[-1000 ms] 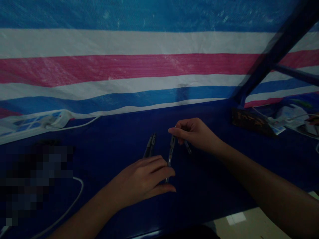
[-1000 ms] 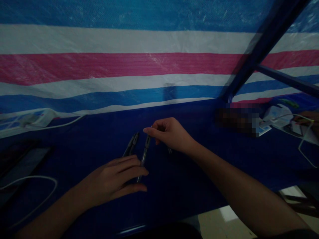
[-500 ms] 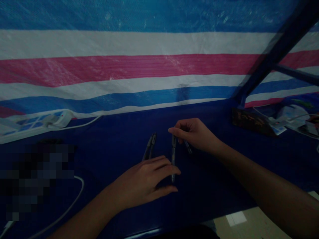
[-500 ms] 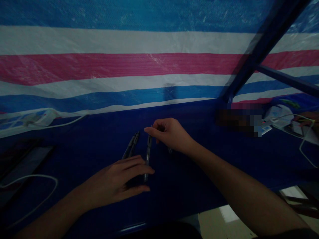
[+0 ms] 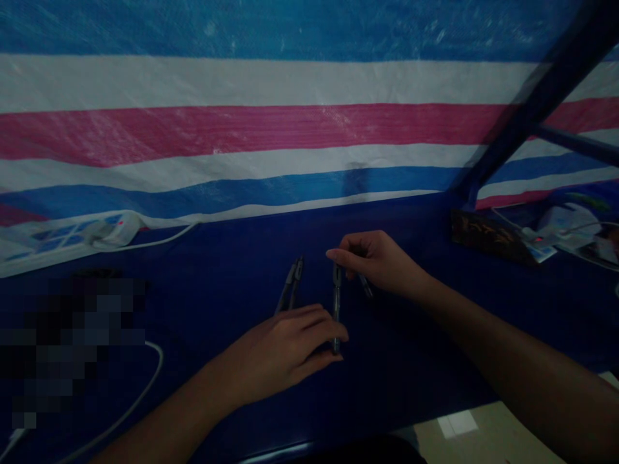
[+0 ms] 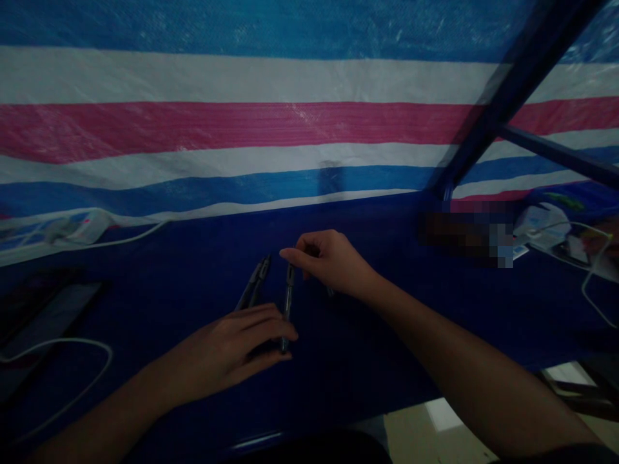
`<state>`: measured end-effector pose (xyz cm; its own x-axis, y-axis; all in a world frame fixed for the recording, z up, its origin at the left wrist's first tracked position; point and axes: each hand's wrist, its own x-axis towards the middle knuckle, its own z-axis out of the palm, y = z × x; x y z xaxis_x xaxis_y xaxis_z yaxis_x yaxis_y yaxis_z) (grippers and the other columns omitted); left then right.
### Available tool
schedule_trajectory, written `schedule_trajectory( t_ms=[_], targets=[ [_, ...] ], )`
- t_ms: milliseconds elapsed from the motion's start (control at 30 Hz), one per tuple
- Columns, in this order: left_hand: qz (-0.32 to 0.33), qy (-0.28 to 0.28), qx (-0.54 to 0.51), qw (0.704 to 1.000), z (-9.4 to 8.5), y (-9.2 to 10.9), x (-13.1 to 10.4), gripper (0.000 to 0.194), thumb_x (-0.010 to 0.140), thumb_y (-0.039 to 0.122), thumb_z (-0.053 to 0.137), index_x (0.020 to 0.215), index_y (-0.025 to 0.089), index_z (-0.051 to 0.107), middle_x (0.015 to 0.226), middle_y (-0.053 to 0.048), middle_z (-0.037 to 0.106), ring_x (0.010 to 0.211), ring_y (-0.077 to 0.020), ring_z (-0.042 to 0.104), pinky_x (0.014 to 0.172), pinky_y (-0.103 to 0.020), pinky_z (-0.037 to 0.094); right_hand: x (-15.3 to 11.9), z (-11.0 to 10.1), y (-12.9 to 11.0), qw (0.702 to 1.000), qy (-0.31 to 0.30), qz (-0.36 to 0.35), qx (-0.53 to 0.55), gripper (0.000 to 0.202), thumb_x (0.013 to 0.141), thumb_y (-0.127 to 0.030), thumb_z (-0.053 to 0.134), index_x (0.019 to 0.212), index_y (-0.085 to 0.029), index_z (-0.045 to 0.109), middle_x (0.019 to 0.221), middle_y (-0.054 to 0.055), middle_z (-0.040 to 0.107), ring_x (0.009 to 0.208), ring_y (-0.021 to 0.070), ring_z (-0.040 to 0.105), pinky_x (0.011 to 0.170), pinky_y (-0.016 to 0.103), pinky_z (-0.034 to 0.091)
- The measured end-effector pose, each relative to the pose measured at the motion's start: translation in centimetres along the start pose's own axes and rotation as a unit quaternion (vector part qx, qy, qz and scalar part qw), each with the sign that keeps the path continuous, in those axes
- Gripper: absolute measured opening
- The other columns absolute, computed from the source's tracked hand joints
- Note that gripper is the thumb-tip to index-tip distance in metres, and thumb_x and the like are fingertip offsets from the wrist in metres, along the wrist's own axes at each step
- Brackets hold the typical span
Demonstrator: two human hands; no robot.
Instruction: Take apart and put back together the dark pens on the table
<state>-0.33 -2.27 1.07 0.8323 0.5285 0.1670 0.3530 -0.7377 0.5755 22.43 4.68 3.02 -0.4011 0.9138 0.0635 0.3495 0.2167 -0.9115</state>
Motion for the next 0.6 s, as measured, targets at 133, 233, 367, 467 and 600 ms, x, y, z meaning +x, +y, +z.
schedule_trajectory(
  t_ms=[133,233,367,467,600],
  targets=[
    [0.008,0.017,-0.009,1.0,-0.02,0.01,0.08,0.012,0.106,0.023,0.058,0.118,0.021,0.061,0.103,-0.002,0.069,0.094,-0.0171,0.069,0.084,-0.03,0.057,0.05,0.01,0.11,1.0,0.006,-0.007,-0.005,0.041,0.095,-0.048,0.065,0.067,-0.018,0.062,0.058,-0.002,0.06,0.053,0.0092,0.048,0.053,0.028,0.034],
    [0.009,0.02,-0.006,1.0,0.0,0.04,0.12,0.018,0.105,0.024,0.062,0.122,0.021,0.06,0.105,-0.003,0.069,0.096,-0.0177,0.07,0.085,-0.031,0.057,0.05,-0.01,0.11,1.0,0.002,-0.008,-0.007,0.041,0.095,-0.048,0.065,0.068,-0.018,0.063,0.058,-0.002,0.061,0.054,0.0095,0.049,0.053,0.028,0.034],
    [-0.003,0.016,0.0,1.0,0.07,-0.04,0.14,0.01,0.106,0.02,0.057,0.114,0.02,0.063,0.1,-0.002,0.069,0.093,-0.0176,0.07,0.083,-0.031,0.057,-0.01,0.02,-0.04,1.0,0.009,-0.008,-0.019,0.04,0.096,-0.046,0.063,0.067,-0.018,0.061,0.057,-0.003,0.059,0.052,0.0086,0.045,0.051,0.028,0.032],
    [-0.009,0.015,-0.013,1.0,0.14,-0.15,0.1,0.013,0.104,0.021,0.061,0.117,0.022,0.062,0.102,-0.001,0.068,0.093,-0.017,0.07,0.083,-0.03,0.057,-0.04,0.06,-0.1,1.0,0.012,-0.012,-0.025,0.04,0.096,-0.046,0.063,0.067,-0.019,0.061,0.057,-0.003,0.058,0.052,0.0086,0.045,0.052,0.028,0.032],
    [-0.006,0.007,-0.01,1.0,0.28,-0.27,0.02,0.02,0.102,0.023,0.066,0.121,0.022,0.061,0.106,-0.002,0.067,0.096,-0.0176,0.069,0.083,-0.03,0.057,-0.02,0.08,-0.01,0.999,0.013,-0.009,-0.037,0.04,0.096,-0.047,0.063,0.067,-0.019,0.061,0.057,-0.003,0.058,0.052,0.0086,0.045,0.052,0.028,0.032]
  ],
)
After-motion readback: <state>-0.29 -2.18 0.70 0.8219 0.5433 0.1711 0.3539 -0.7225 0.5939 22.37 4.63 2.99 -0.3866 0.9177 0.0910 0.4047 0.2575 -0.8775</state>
